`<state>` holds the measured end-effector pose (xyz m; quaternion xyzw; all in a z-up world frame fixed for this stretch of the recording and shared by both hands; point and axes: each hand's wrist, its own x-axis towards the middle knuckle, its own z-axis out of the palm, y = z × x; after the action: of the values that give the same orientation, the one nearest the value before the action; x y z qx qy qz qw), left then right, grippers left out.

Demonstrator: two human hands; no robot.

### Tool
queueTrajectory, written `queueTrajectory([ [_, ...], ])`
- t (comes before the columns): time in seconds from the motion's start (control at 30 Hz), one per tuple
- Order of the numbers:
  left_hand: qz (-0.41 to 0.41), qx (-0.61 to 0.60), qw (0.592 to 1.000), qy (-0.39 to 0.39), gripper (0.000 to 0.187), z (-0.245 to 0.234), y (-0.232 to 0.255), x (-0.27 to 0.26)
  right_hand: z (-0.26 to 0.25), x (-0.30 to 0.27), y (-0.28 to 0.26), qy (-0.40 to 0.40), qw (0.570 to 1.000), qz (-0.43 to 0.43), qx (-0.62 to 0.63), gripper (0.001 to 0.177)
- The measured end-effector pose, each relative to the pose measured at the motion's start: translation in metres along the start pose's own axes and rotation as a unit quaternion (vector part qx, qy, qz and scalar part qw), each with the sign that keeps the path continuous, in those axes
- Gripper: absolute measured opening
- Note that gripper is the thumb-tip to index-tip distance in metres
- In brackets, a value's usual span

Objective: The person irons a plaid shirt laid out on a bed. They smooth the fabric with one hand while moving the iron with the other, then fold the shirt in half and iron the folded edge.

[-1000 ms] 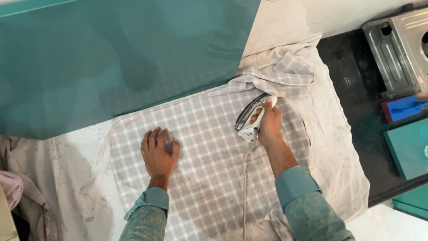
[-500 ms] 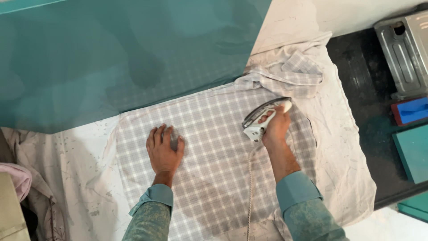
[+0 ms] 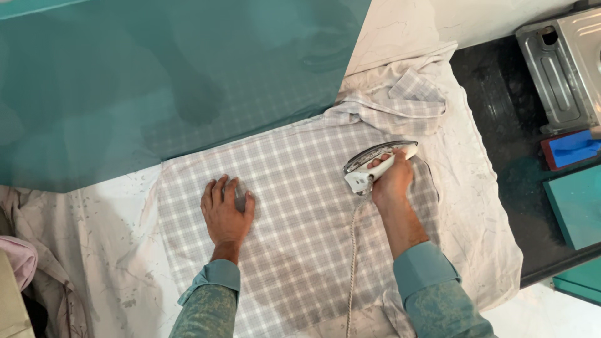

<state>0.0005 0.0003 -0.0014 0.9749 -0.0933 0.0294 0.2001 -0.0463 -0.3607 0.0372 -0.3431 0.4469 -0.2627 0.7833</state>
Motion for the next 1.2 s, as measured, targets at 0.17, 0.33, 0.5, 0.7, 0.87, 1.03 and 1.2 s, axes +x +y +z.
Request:
queueTrajectory([
  [0.17, 0.001, -0.003, 1.000, 0.007, 0.046, 0.002, -0.001, 0.001, 0.006, -0.006, 0.002, -0.049, 0.996, 0.060, -0.039, 0.027],
  [0.33, 0.006, 0.004, 1.000, 0.009, 0.045, 0.002, 0.001, -0.002, 0.019, -0.022, 0.007, -0.051, 0.991, 0.059, -0.105, 0.022],
  [0.5, 0.000, -0.008, 1.000, 0.013, 0.045, -0.002, 0.000, 0.000, 0.039, -0.037, 0.013, -0.042, 0.994, 0.046, -0.094, 0.024],
  [0.7, 0.013, -0.001, 1.000, 0.023, 0.045, 0.000, 0.001, 0.002, 0.053, -0.055, 0.021, -0.179, 0.928, 0.078, -0.316, 0.026],
  [0.87, 0.012, -0.003, 1.000, 0.020, 0.046, 0.000, -0.001, -0.001, 0.066, -0.074, 0.015, -0.263, 0.857, 0.038, -0.440, 0.036],
  [1.03, 0.005, -0.007, 1.000, 0.020, 0.045, 0.000, 0.000, 0.000, 0.088, -0.084, 0.012, -0.273, 0.817, 0.010, -0.508, 0.041],
  [1.2, 0.004, -0.007, 1.000, 0.017, 0.046, -0.002, 0.000, 0.004, 0.097, -0.084, 0.016, -0.273, 0.810, -0.009, -0.519, 0.040],
])
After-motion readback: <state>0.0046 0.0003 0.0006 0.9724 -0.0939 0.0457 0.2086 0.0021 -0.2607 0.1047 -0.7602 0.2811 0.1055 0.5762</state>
